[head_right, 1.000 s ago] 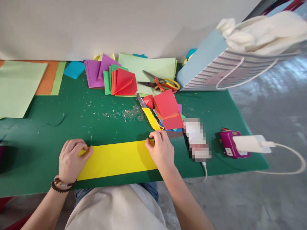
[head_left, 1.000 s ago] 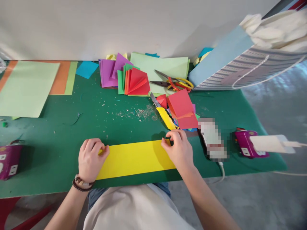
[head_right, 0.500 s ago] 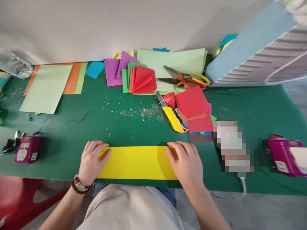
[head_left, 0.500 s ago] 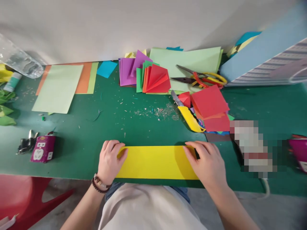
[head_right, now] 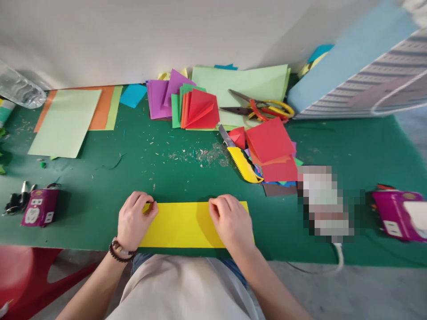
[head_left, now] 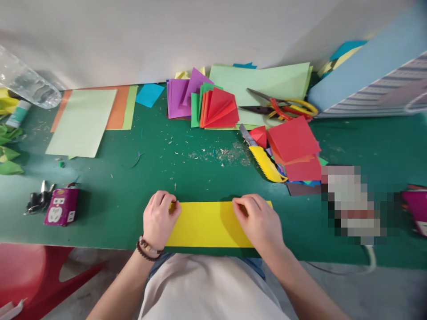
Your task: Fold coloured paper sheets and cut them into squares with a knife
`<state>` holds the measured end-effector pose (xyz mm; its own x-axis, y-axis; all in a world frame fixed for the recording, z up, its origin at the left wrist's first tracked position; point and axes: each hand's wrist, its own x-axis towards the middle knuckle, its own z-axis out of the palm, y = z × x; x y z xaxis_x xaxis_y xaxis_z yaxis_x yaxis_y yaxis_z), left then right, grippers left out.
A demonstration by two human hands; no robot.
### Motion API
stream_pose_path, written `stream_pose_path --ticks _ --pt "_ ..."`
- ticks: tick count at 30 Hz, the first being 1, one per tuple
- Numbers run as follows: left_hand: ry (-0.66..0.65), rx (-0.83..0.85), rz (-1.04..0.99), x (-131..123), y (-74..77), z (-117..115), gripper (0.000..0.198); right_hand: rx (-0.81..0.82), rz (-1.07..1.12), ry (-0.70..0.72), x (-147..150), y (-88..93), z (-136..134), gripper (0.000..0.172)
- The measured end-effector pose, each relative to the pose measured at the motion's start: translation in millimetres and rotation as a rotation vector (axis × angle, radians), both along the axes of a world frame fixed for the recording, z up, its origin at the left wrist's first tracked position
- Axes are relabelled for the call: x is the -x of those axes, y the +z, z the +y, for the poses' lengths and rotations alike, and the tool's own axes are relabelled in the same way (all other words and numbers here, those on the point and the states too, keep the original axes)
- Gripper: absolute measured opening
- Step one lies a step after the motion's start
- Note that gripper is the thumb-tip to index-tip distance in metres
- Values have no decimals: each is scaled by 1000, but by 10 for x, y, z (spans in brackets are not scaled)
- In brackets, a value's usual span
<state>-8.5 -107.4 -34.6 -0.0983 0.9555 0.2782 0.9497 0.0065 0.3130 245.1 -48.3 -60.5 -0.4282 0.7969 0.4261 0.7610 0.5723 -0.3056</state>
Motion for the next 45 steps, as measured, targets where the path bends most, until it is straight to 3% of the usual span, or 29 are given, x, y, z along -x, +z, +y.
stream_pose_path --ticks 15,45 --pt "-163 52 -17 -608 -65 240 18 107 -6 112 456 1 -39 19" --pt "-111 -56 -56 -224 -22 149 23 99 -24 0 14 58 83 16"
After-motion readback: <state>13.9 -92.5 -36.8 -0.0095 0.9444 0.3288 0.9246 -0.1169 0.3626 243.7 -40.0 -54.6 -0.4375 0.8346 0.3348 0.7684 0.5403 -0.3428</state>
